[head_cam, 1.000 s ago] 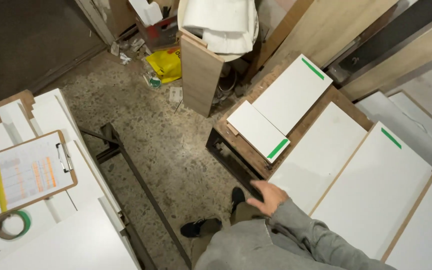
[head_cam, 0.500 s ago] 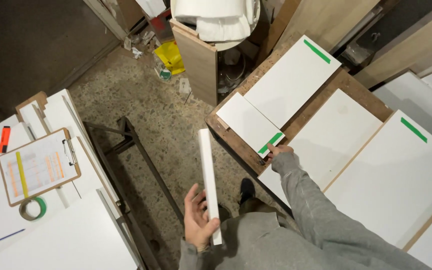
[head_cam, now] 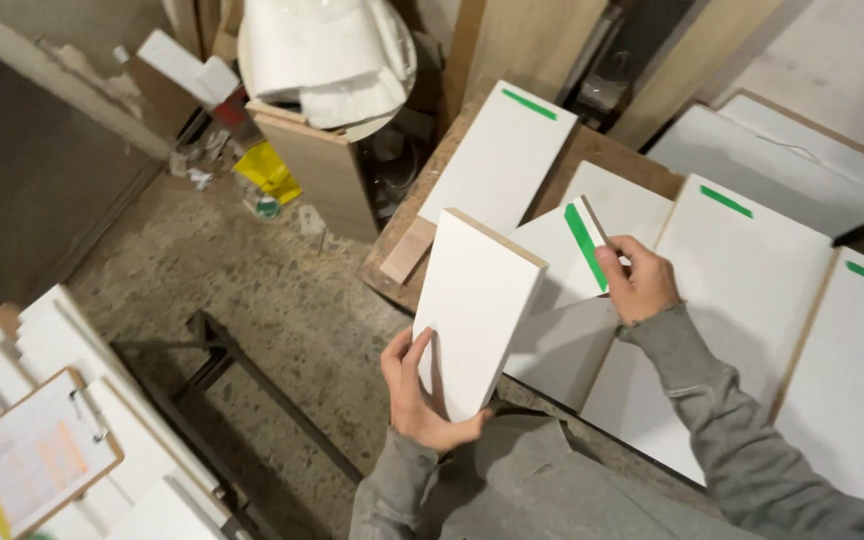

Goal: Measuring, labeling with masking tape and pen, and organizing white wood panels in a workshop setting.

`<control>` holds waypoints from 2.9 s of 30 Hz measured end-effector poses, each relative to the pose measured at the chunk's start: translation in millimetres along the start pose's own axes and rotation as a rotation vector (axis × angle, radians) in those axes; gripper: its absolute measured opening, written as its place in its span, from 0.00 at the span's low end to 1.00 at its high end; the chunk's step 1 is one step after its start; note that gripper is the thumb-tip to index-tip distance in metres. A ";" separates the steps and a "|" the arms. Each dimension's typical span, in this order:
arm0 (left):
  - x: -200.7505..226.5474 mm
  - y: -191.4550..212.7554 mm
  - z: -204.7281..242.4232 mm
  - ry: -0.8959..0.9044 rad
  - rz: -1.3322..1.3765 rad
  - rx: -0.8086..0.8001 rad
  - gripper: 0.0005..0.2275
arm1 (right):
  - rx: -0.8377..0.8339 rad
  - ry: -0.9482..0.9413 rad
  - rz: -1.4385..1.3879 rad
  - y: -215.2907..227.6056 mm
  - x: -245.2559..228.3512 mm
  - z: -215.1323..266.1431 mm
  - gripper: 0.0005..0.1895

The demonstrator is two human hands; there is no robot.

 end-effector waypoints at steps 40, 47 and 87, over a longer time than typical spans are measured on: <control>-81.2 -204.2 -23.3 -0.041 0.302 -0.408 0.43 | -0.060 -0.090 -0.095 -59.0 120.2 139.8 0.54; -79.4 -201.6 -16.1 -0.007 0.277 -0.353 0.42 | 0.025 -0.270 -0.035 -81.6 145.2 147.5 0.34; 40.5 95.0 -77.8 0.323 1.178 0.490 0.25 | -0.708 0.716 -0.418 -18.6 -284.0 81.7 0.51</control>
Point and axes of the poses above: each hand's wrist, its own z-axis away from the middle knuckle, its own y-axis out of the back of the hand, x = y × z, the point moved 3 cm from there along -z, towards the middle knuckle, and after that the axes turned 11 degrees about x, right-handed, at the moved point
